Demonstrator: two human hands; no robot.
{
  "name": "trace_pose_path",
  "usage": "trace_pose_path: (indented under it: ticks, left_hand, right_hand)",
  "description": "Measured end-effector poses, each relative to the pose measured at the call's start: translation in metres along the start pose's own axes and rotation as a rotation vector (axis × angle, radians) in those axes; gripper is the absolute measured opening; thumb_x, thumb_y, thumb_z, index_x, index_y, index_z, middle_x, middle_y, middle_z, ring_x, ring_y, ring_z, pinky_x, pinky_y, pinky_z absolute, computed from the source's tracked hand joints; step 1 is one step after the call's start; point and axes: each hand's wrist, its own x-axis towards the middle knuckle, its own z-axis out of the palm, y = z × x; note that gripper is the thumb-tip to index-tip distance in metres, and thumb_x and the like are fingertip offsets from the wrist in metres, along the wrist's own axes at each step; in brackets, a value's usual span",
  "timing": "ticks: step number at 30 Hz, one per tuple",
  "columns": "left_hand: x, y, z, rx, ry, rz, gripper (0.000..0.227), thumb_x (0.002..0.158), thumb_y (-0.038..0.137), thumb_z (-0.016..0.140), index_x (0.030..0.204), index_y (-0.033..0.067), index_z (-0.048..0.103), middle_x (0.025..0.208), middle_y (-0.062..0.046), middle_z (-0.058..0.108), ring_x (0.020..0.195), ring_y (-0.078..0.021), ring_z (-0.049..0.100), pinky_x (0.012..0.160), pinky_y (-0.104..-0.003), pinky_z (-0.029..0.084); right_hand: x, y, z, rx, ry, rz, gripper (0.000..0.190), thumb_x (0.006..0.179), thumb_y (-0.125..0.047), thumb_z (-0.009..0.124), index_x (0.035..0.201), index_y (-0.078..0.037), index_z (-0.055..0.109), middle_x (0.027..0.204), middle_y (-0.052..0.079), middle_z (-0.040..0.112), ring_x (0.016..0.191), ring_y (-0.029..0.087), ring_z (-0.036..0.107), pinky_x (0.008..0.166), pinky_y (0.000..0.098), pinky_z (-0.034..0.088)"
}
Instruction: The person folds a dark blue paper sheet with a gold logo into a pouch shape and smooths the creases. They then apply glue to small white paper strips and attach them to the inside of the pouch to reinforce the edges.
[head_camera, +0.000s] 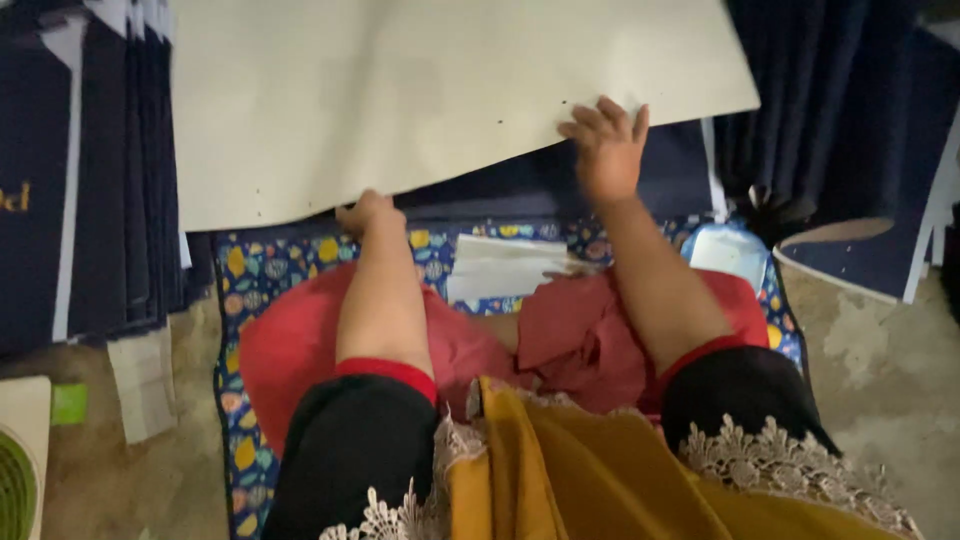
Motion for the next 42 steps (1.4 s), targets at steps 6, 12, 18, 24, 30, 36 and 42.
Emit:
trace_pose_path:
  ticks: [6, 12, 18, 24, 30, 36, 42]
  left_hand:
    - [-0.002, 0.032, 0.001, -0.212, 0.032, -0.017, 0.044, 0.072, 0.055, 0.075, 0.099, 0.021, 0.073, 0.109, -0.006, 0.077, 0.107, -0.0217, 0.068, 0.082, -0.03, 0.047]
    - [0.005, 0.035, -0.021, 2.345, -0.32, 1.306, 0.066, 0.08, 0.001, 0.085, 0.14, 0.0195, 0.063, 0.138, -0.02, 0.064, 0.132, -0.04, 0.061, 0.106, -0.044, 0.059]
    - [-0.022, 0.023, -0.025, 2.498, -0.227, 1.324, 0.064, 0.088, 0.007, 0.071, 0.148, 0.0173, 0.05, 0.138, -0.016, 0.067, 0.113, -0.0392, 0.073, 0.094, -0.048, 0.06]
    - [-0.036, 0.021, -0.02, 2.486, -0.151, 1.446, 0.057, 0.092, 0.003, 0.059, 0.146, 0.0202, 0.054, 0.125, -0.018, 0.074, 0.109, -0.041, 0.074, 0.089, -0.051, 0.061]
    - [-0.074, 0.009, -0.031, 2.523, -0.091, 1.425, 0.056, 0.093, -0.001, 0.047, 0.145, 0.0211, 0.054, 0.127, -0.018, 0.072, 0.107, -0.0404, 0.074, 0.084, -0.049, 0.065]
    - [-0.072, 0.011, -0.032, 2.573, -0.042, 1.461, 0.055, 0.091, 0.004, 0.049, 0.143, 0.0221, 0.053, 0.126, -0.02, 0.073, 0.113, -0.0428, 0.07, 0.091, -0.052, 0.06]
    - [-0.07, 0.011, -0.034, 2.485, -0.138, 1.39, 0.054, 0.091, -0.001, 0.053, 0.141, 0.0166, 0.054, 0.132, -0.02, 0.068, 0.113, -0.0419, 0.071, 0.087, -0.047, 0.066]
  right_hand:
    - [-0.087, 0.042, 0.062, -0.117, -0.623, 0.215, 0.016, 0.099, -0.034, 0.069, 0.09, -0.023, 0.076, 0.095, 0.006, 0.074, 0.105, 0.033, 0.066, 0.1, 0.0648, 0.038]
    - [-0.083, 0.032, 0.071, -0.068, -0.898, 0.443, 0.019, 0.096, -0.023, 0.069, 0.095, -0.038, 0.081, 0.088, -0.003, 0.074, 0.095, 0.032, 0.072, 0.08, 0.0512, 0.059]
    - [-0.045, 0.007, 0.039, 0.042, -1.114, 0.64, 0.019, 0.083, -0.02, 0.077, 0.101, -0.023, 0.082, 0.109, 0.018, 0.072, 0.113, 0.04, 0.062, 0.087, 0.0528, 0.056]
    - [-0.046, -0.012, 0.041, -0.051, -1.169, 0.331, 0.032, 0.091, -0.023, 0.053, 0.102, -0.012, 0.08, 0.109, 0.015, 0.069, 0.096, 0.044, 0.067, 0.073, 0.0515, 0.055]
    - [-0.055, -0.007, 0.04, 0.103, -0.94, 0.374, 0.055, 0.074, -0.038, 0.09, 0.12, -0.016, 0.073, 0.13, 0.013, 0.058, 0.11, 0.039, 0.056, 0.083, 0.053, 0.051]
    - [-0.053, -0.051, 0.051, 0.335, -0.99, 0.121, 0.053, 0.068, -0.034, 0.095, 0.112, -0.014, 0.075, 0.137, 0.014, 0.057, 0.112, 0.037, 0.057, 0.085, 0.0476, 0.049]
    - [-0.074, -0.055, 0.071, 0.152, -0.884, -0.166, 0.021, 0.084, -0.015, 0.075, 0.102, -0.005, 0.072, 0.116, 0.016, 0.061, 0.094, 0.039, 0.058, 0.066, 0.0498, 0.051]
